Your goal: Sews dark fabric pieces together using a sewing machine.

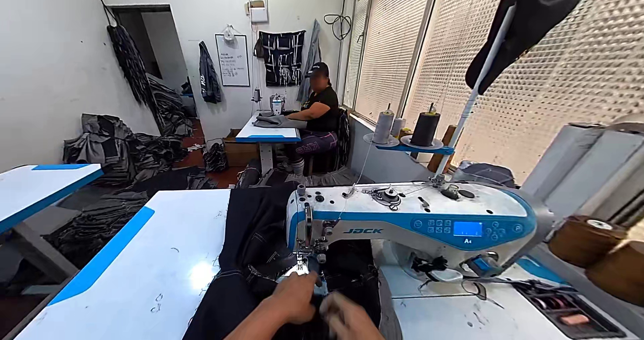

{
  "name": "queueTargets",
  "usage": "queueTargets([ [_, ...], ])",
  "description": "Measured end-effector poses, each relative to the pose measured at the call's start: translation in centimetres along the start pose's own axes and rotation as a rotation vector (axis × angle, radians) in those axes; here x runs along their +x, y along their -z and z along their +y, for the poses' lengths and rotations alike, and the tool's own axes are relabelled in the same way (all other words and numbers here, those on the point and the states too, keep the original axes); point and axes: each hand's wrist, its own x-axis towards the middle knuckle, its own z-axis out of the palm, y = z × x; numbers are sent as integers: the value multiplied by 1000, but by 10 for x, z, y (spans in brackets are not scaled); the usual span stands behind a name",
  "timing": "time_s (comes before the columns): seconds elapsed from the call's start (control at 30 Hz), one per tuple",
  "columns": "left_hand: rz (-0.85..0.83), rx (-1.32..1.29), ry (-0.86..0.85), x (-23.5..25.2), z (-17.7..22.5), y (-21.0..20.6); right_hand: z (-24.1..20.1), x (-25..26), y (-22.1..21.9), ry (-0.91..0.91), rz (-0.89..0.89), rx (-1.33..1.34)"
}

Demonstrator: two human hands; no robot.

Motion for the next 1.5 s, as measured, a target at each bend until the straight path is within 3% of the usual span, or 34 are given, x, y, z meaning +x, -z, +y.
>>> queueTargets([
  [0.07,-22,-113,24,5,-7,-8,18,39,6,-118,78,-201],
  [0.23,72,-156,-17,3,-40,-11,18,80,-4,-152,106,-671],
  [0.4,99,-392,-35,1,-47,-4,18,95,-7,-120,164,-632],
  [0.5,-13,-611,68,-3,-41,-3,15,97,-12,-99,173,-568],
  [0.6,-20,-762,69,5,-34,-4,22,93,-7,-95,221,-547],
  [0.77,-18,-182,180,1,-28,7,23,98,-10,-101,207,-565],
  [0.83,-38,-61,224,-2,-21,9,24,99,-12,-87,213,-573],
  [0.97,-34,-17,230,-4,-18,7,27,98,-11,-58,227,-549],
  [1.1,-19,-162,-58,-5,-54,1,27,99,-10,-73,224,-538],
  [1.17,-31,-156,-78,-6,-57,2,29,96,-11,-9,263,-503],
  [1.27,28,-95,58,-4,-46,4,51,92,-21,508,472,-469],
  [1.3,57,-109,78,-5,-46,2,56,88,-24,633,436,-471],
  [1.4,218,-248,74,-6,-59,-10,63,72,-24,665,223,-522],
  [1.5,368,-369,46,-2,-68,-16,64,70,-22,624,217,-506],
])
